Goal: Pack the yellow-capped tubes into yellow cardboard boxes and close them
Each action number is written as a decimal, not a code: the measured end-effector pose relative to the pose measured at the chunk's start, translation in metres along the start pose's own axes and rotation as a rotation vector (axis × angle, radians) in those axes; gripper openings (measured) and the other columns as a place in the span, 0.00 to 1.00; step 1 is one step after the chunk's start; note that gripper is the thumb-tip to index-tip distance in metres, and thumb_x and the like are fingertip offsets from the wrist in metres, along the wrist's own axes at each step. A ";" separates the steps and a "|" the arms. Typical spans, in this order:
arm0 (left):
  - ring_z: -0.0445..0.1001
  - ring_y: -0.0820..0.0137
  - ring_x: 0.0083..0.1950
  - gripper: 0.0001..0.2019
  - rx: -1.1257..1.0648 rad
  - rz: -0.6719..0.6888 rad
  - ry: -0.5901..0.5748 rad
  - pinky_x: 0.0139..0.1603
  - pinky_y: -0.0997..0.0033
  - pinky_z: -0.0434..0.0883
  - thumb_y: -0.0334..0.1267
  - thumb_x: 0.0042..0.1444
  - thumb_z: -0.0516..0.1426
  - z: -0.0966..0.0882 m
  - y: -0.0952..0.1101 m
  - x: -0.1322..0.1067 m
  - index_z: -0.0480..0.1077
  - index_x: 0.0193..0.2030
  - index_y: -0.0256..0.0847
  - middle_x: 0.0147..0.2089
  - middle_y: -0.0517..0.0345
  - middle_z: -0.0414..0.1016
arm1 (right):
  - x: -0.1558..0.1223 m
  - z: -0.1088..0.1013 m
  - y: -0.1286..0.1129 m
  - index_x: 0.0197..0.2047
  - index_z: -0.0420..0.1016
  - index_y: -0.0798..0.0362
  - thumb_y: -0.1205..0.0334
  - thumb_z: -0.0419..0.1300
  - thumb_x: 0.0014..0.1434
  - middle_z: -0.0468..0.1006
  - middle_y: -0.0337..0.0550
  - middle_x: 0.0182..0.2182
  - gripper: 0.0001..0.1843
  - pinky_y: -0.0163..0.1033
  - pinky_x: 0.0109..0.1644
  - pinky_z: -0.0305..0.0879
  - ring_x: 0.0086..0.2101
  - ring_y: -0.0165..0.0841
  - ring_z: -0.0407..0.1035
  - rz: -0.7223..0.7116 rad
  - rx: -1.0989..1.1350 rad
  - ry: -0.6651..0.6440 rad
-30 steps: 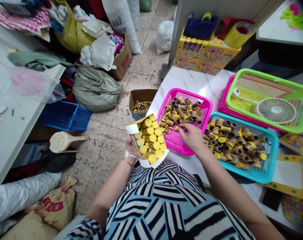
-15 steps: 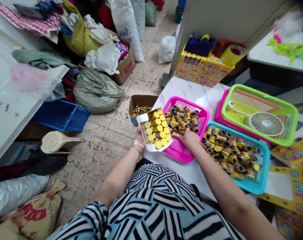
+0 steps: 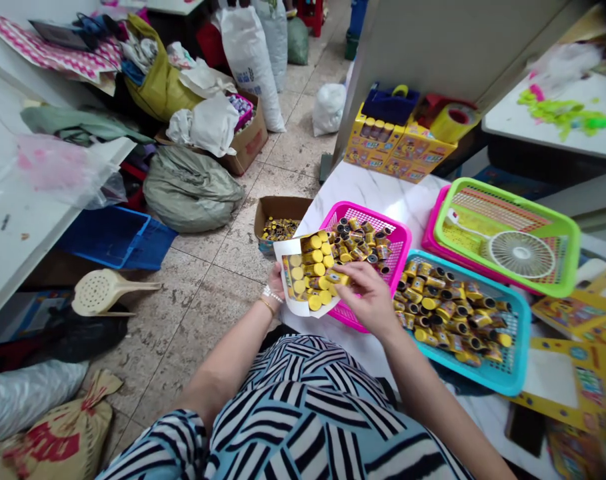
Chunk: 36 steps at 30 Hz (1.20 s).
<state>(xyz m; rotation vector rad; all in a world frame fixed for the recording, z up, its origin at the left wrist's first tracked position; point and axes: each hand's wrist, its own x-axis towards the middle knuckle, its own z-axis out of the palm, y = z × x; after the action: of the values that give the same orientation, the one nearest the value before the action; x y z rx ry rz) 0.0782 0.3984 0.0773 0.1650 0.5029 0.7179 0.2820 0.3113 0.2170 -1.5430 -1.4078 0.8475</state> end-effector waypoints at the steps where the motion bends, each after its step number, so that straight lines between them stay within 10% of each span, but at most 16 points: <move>1: 0.62 0.45 0.67 0.36 0.008 0.000 -0.007 0.67 0.40 0.55 0.60 0.37 0.66 -0.001 0.000 0.001 0.72 0.51 0.42 0.57 0.46 0.75 | 0.003 0.009 -0.007 0.53 0.75 0.49 0.59 0.59 0.59 0.75 0.49 0.49 0.18 0.41 0.43 0.74 0.43 0.35 0.73 -0.077 -0.091 -0.014; 6: 0.63 0.45 0.66 0.36 0.031 0.009 -0.018 0.67 0.42 0.56 0.60 0.38 0.66 -0.002 0.001 0.000 0.71 0.52 0.39 0.56 0.44 0.76 | 0.004 0.031 -0.013 0.56 0.72 0.51 0.63 0.57 0.61 0.77 0.48 0.51 0.20 0.41 0.52 0.72 0.49 0.34 0.73 -0.283 -0.218 -0.224; 11: 0.59 0.42 0.67 0.40 -0.024 -0.019 -0.032 0.67 0.36 0.51 0.59 0.44 0.63 -0.006 -0.003 -0.002 0.65 0.61 0.36 0.62 0.38 0.69 | 0.005 0.002 0.034 0.47 0.75 0.52 0.59 0.53 0.64 0.80 0.47 0.43 0.13 0.38 0.42 0.72 0.38 0.34 0.75 0.024 -0.336 0.031; 16: 0.57 0.40 0.68 0.40 -0.041 -0.027 -0.054 0.67 0.34 0.50 0.59 0.45 0.61 -0.010 -0.004 0.001 0.65 0.62 0.37 0.63 0.39 0.69 | 0.008 0.008 0.092 0.52 0.73 0.53 0.68 0.49 0.63 0.75 0.55 0.49 0.17 0.40 0.41 0.68 0.42 0.39 0.74 0.362 -0.989 -0.541; 20: 0.57 0.41 0.68 0.41 -0.032 -0.036 -0.076 0.66 0.35 0.52 0.58 0.46 0.61 -0.011 -0.003 0.002 0.63 0.63 0.35 0.62 0.37 0.69 | 0.007 0.028 0.105 0.51 0.72 0.53 0.67 0.48 0.64 0.76 0.54 0.45 0.16 0.40 0.41 0.67 0.42 0.40 0.73 0.368 -0.986 -0.600; 23: 0.59 0.41 0.68 0.39 -0.023 -0.050 -0.095 0.66 0.35 0.52 0.57 0.46 0.61 -0.012 -0.003 0.002 0.65 0.62 0.35 0.62 0.37 0.69 | 0.012 0.018 0.096 0.50 0.73 0.54 0.61 0.55 0.60 0.76 0.52 0.43 0.15 0.43 0.47 0.66 0.44 0.42 0.71 0.317 -0.944 -0.444; 28: 0.59 0.40 0.67 0.38 -0.023 -0.047 -0.109 0.66 0.34 0.51 0.57 0.43 0.64 -0.015 -0.002 0.001 0.68 0.58 0.36 0.59 0.38 0.72 | 0.014 -0.006 0.045 0.51 0.71 0.53 0.61 0.58 0.55 0.75 0.48 0.43 0.19 0.44 0.49 0.67 0.43 0.38 0.69 0.058 -0.467 0.205; 36: 0.60 0.44 0.68 0.33 0.007 -0.064 -0.173 0.68 0.38 0.50 0.56 0.47 0.61 -0.018 0.000 0.002 0.69 0.57 0.36 0.56 0.41 0.75 | 0.010 0.039 -0.007 0.53 0.73 0.49 0.62 0.60 0.59 0.79 0.44 0.45 0.18 0.50 0.57 0.64 0.51 0.41 0.66 -0.307 -0.293 0.032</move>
<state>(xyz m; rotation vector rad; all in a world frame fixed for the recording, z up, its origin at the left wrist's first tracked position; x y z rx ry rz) 0.0708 0.3991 0.0606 0.2148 0.3445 0.6335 0.2453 0.3266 0.2082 -1.4898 -1.7484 0.4436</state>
